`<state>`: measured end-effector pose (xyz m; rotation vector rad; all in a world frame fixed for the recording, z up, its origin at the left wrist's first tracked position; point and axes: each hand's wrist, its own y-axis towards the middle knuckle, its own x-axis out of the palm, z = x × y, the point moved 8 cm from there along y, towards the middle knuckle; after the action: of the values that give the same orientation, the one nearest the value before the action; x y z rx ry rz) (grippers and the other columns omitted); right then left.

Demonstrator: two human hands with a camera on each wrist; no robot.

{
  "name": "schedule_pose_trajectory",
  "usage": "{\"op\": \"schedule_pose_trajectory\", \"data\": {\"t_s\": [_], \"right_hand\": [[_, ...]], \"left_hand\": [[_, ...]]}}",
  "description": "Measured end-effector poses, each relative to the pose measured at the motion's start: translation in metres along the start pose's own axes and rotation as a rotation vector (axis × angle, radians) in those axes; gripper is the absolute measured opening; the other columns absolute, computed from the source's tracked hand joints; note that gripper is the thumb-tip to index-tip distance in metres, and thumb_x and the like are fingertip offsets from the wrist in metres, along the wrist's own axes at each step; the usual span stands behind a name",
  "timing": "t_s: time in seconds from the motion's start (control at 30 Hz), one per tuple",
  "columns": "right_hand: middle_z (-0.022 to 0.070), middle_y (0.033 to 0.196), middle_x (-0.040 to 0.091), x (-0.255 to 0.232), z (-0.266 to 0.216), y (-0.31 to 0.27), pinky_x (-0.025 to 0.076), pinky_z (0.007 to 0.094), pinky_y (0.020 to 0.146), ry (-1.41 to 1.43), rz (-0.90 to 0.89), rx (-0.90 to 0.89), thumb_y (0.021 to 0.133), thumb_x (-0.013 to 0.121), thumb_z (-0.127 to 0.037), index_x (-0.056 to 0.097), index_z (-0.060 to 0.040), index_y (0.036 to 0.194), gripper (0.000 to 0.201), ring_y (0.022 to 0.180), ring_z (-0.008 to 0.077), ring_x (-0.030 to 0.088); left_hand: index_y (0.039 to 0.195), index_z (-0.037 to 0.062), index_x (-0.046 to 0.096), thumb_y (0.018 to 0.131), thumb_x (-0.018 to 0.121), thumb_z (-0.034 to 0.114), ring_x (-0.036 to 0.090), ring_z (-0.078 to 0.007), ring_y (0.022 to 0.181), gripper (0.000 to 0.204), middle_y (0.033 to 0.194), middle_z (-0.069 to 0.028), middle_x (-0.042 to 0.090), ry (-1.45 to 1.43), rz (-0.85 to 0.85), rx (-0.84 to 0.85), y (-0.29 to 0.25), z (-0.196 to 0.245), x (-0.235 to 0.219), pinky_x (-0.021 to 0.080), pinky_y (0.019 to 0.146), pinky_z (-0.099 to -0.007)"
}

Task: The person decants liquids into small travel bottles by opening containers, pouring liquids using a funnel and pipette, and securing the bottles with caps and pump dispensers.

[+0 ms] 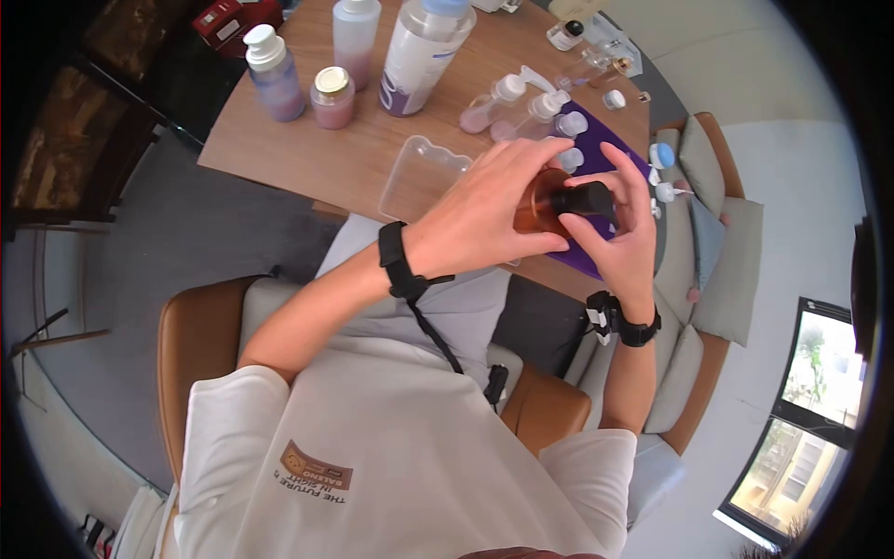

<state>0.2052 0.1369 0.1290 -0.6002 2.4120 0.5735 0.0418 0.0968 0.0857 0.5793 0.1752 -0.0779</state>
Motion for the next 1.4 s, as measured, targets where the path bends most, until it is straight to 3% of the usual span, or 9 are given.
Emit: {"op": "schedule_pose_trajectory", "data": {"t_s": [0.23,0.43,0.6,0.63,0.73,0.83,1.03,1.17,1.4], "right_hand": [[0.0076,0.131,0.061,-0.025,0.028,-0.031,0.043,0.0273,0.093,0.223,0.219,-0.006,0.084,0.078,-0.006,0.041,-0.0015,0.159,0.083,0.106,0.0131,0.053],[0.0055,0.125,0.061,-0.033,0.108,-0.087,0.047,0.0209,0.087,0.279,0.442,0.181,0.099,0.066,0.003,0.046,0.0002,0.155,0.060,0.101,0.0078,0.053],[0.0043,0.118,0.063,-0.020,0.142,-0.112,0.047,0.0201,0.084,0.279,0.576,0.225,0.101,0.065,0.002,0.053,0.0017,0.148,0.049,0.096,0.0066,0.055],[0.0040,0.117,0.063,-0.019,0.146,-0.115,0.048,0.0203,0.084,0.292,0.593,0.230,0.102,0.065,0.002,0.054,0.0018,0.148,0.048,0.096,0.0066,0.056],[0.0032,0.113,0.065,-0.020,0.149,-0.119,0.049,0.0212,0.083,0.302,0.646,0.219,0.102,0.066,-0.001,0.058,0.0010,0.144,0.042,0.095,0.0071,0.058],[0.0030,0.111,0.065,-0.020,0.151,-0.118,0.049,0.0217,0.083,0.310,0.635,0.205,0.102,0.067,-0.004,0.061,-0.0009,0.141,0.040,0.094,0.0072,0.058],[0.0008,0.111,0.064,-0.019,0.155,-0.122,0.048,0.0210,0.082,0.343,0.640,0.214,0.103,0.066,-0.003,0.062,-0.0019,0.140,0.037,0.094,0.0061,0.057],[0.0008,0.114,0.064,-0.018,0.159,-0.125,0.047,0.0202,0.087,0.330,0.649,0.265,0.104,0.064,-0.002,0.061,-0.0022,0.142,0.037,0.098,0.0063,0.058],[0.0030,0.118,0.064,-0.018,0.176,-0.135,0.046,0.0238,0.098,0.293,0.647,0.267,0.106,0.061,-0.002,0.062,-0.0019,0.142,0.036,0.110,0.0105,0.060]], "left_hand": [[0.155,0.0051,0.042,0.074,0.094,0.024,0.057,-0.0361,0.123,0.098,0.132,-0.0151,0.063,0.100,0.013,0.094,0.001,0.009,-0.001,0.045,0.108,-0.0443],[0.153,0.0027,0.043,0.073,0.094,0.023,0.058,-0.0379,0.123,0.097,0.130,-0.0144,0.065,0.236,-0.039,0.062,0.005,0.019,0.005,0.045,0.106,-0.0479],[0.154,0.0025,0.043,0.069,0.095,0.018,0.063,-0.0378,0.115,0.101,0.125,-0.0146,0.070,0.313,-0.020,0.073,0.010,0.023,0.007,0.050,0.102,-0.0473],[0.156,0.0044,0.043,0.070,0.097,0.018,0.067,-0.0289,0.120,0.103,0.131,-0.0169,0.067,0.342,-0.041,0.004,0.010,0.016,0.007,0.052,0.105,-0.0395],[0.153,0.0012,0.043,0.073,0.095,0.018,0.066,-0.0296,0.119,0.097,0.124,-0.0168,0.070,0.207,0.008,-0.113,0.016,0.005,-0.002,0.054,0.102,-0.0410],[0.157,0.0008,0.037,0.076,0.094,0.014,0.065,-0.0252,0.121,0.100,0.131,-0.0151,0.065,-0.080,0.063,-0.138,0.022,0.010,-0.014,0.052,0.104,-0.0390],[0.163,0.0004,0.026,0.075,0.095,0.009,0.058,-0.0270,0.130,0.112,0.140,-0.0153,0.057,-0.264,0.129,-0.159,0.002,0.032,-0.073,0.047,0.113,-0.0427],[0.164,-0.0013,0.021,0.070,0.099,0.033,0.060,-0.0278,0.127,0.126,0.140,-0.0183,0.060,-0.011,0.224,-0.129,-0.033,0.059,-0.139,0.046,0.112,-0.0426],[0.163,-0.0006,0.026,0.080,0.092,0.018,0.059,-0.0239,0.127,0.107,0.141,-0.0155,0.059,0.266,0.399,-0.207,-0.077,0.091,-0.251,0.046,0.110,-0.0357]]}}
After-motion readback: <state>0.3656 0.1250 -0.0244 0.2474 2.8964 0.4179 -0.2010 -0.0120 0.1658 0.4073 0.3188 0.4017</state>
